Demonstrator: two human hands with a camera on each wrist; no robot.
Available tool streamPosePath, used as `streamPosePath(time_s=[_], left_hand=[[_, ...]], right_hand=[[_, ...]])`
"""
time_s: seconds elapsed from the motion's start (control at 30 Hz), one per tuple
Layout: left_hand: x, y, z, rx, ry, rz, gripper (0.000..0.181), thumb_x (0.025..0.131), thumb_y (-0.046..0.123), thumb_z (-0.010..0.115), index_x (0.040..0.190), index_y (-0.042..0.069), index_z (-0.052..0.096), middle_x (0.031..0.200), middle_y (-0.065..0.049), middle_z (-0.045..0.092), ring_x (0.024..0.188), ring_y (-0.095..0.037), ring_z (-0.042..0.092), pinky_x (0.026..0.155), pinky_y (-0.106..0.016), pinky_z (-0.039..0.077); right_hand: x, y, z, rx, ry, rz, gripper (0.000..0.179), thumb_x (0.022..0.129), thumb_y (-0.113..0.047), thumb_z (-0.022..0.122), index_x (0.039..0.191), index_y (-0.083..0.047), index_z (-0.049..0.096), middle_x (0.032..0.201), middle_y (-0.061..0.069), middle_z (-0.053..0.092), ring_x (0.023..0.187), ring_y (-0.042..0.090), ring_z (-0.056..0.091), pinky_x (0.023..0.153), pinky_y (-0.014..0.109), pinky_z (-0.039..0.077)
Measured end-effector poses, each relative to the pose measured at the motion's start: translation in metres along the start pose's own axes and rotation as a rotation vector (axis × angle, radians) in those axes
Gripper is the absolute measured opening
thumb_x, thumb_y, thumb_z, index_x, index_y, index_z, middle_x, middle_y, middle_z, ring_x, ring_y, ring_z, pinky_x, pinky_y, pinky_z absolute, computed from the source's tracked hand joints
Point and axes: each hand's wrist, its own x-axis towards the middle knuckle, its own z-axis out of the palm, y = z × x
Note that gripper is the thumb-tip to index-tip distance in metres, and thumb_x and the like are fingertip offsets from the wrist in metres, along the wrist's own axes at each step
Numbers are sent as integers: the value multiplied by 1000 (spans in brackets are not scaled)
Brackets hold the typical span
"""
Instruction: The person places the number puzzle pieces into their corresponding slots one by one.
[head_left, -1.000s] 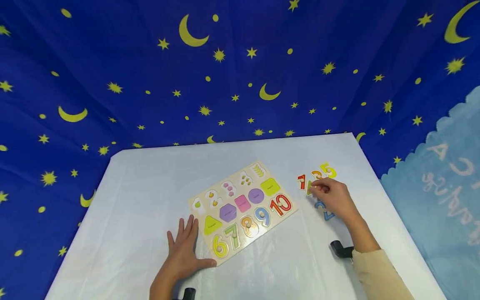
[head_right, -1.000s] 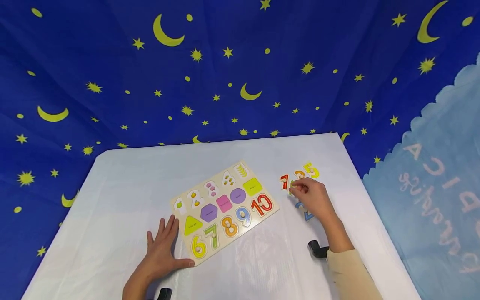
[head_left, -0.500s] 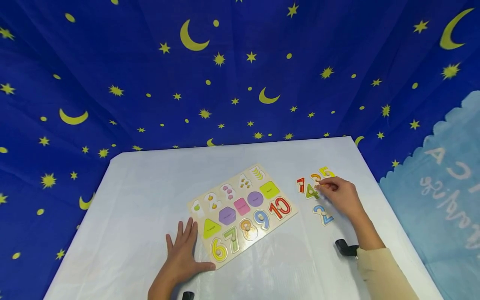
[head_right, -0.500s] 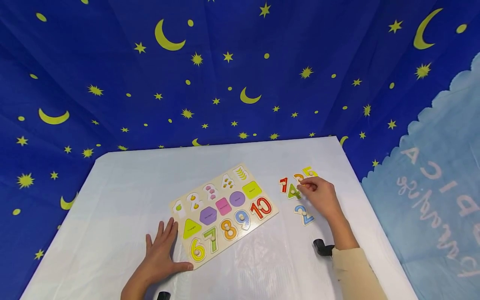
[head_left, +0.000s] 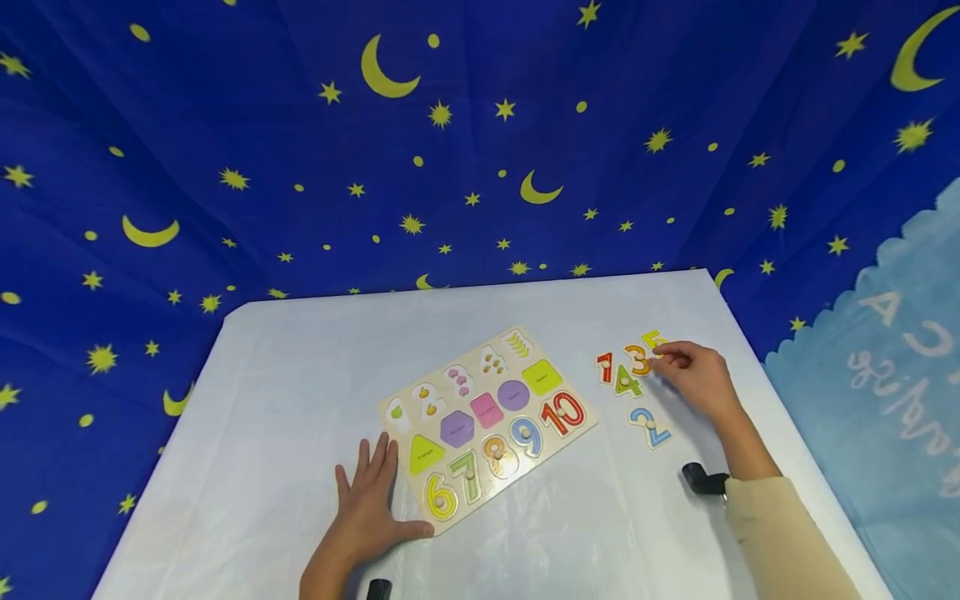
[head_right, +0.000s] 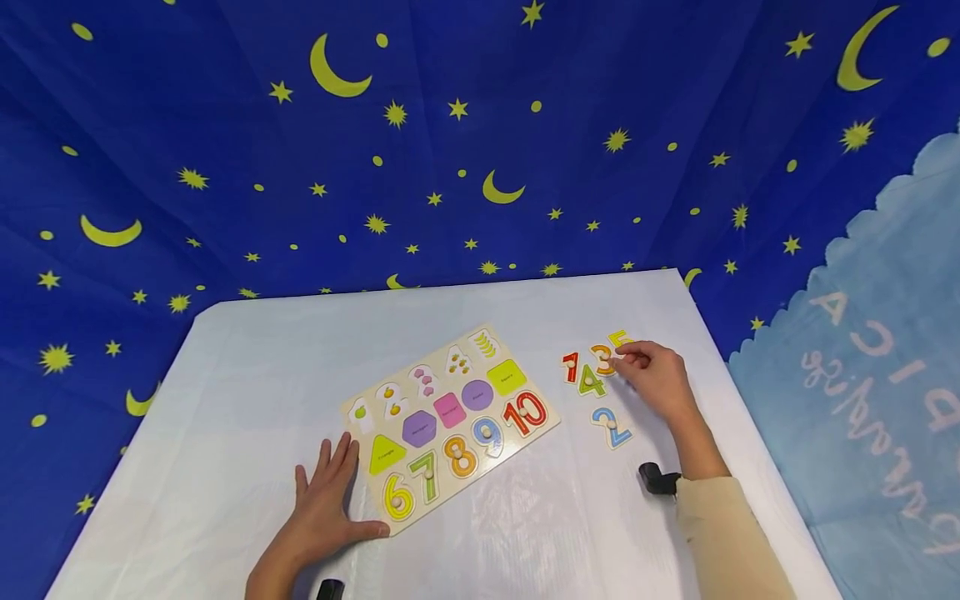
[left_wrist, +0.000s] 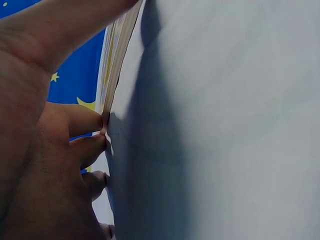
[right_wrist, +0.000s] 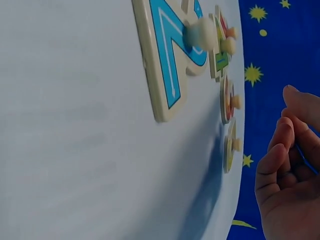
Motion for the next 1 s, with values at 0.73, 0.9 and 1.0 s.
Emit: streamPosePath(time_s=[0.73, 0.9, 1.0], left_hand=[[0, 0, -1, 5, 19, 22, 142, 47, 82, 72, 153, 4, 19, 160, -14, 8, 144, -37, -6, 105, -66, -11], [0, 0, 0, 7, 7, 12, 142, 46, 82, 72, 153, 6, 18, 160, -13, 8, 144, -36, -7, 105, -65, -12], [-1, 0, 0, 13, -3, 6, 142, 46, 82, 72, 154, 7, 16, 160, -11, 6, 144, -35, -8, 106, -64, -13]], right_hand=[[25, 27, 7, 59, 31, 118, 41, 88, -33, 70, 116, -3, 66, 95, 12, 64, 79, 22, 56, 52, 18, 47], [30, 29, 9, 79, 59, 164, 39, 88, -27, 70, 116, -1, 66, 98, 13, 64, 82, 22, 55, 52, 16, 44], [32, 31, 10, 91, 74, 186, 37, 88, -25, 71, 116, -1, 66, 98, 13, 64, 83, 21, 55, 53, 13, 42]])
